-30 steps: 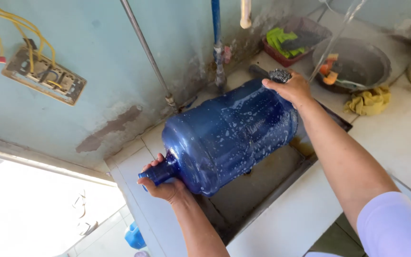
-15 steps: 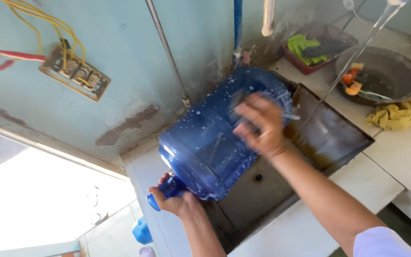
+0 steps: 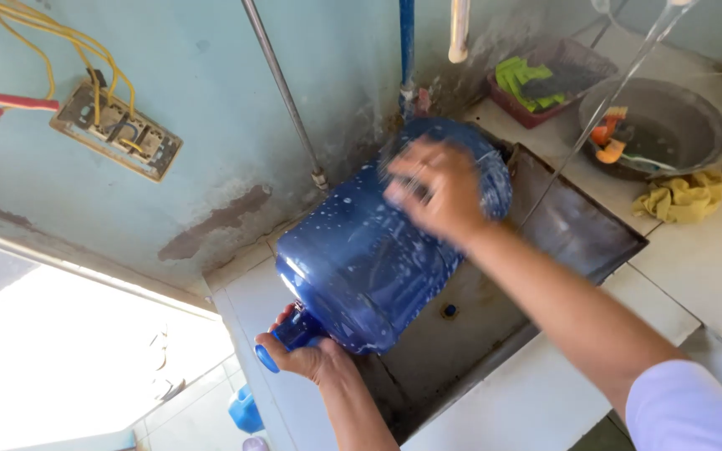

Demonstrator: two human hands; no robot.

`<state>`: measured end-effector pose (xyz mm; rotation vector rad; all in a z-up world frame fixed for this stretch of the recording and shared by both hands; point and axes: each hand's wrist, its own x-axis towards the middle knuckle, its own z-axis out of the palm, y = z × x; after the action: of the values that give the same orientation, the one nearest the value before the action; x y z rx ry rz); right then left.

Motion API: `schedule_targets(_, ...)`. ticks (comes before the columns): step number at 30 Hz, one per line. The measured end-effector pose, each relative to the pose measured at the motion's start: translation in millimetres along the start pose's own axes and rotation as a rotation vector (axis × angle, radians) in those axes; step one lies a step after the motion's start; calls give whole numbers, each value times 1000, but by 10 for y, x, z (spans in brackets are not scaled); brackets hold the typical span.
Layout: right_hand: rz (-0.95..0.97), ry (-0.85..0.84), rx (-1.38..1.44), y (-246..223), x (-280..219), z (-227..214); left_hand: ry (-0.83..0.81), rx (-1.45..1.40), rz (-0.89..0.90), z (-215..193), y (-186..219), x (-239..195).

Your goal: Cleaning the exterior of a large blue plastic water jug with a scrubbing pad and soapy water.

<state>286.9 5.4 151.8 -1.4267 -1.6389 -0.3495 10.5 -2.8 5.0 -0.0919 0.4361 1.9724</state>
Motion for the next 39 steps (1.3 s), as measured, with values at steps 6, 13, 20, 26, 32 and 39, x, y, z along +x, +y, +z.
schedule_targets(6, -89, -100, 141, -511, -3, 45, -146, 147, 79, 350, -61, -157)
schedule_targets(13, 85, 74, -351, 702, 225, -120, -149, 7, -6, 196, -162, 6)
schedule_targets(20, 190, -159, 3, 148, -51, -164, -333, 83, -37, 289, -280, -53)
schedule_targets(26, 955, -277, -116, 1820, -1200, 71, -391, 151, -78, -105, -275, 212)
schedule_targets(32, 1470, -188, 300, 1791, -2060, 262, -626, 296, -110, -83, 46, 197)
schedule_targets(39, 1126, 363, 866, 1097, -1319, -24, -765, 252, 114, 264, 713, 15)
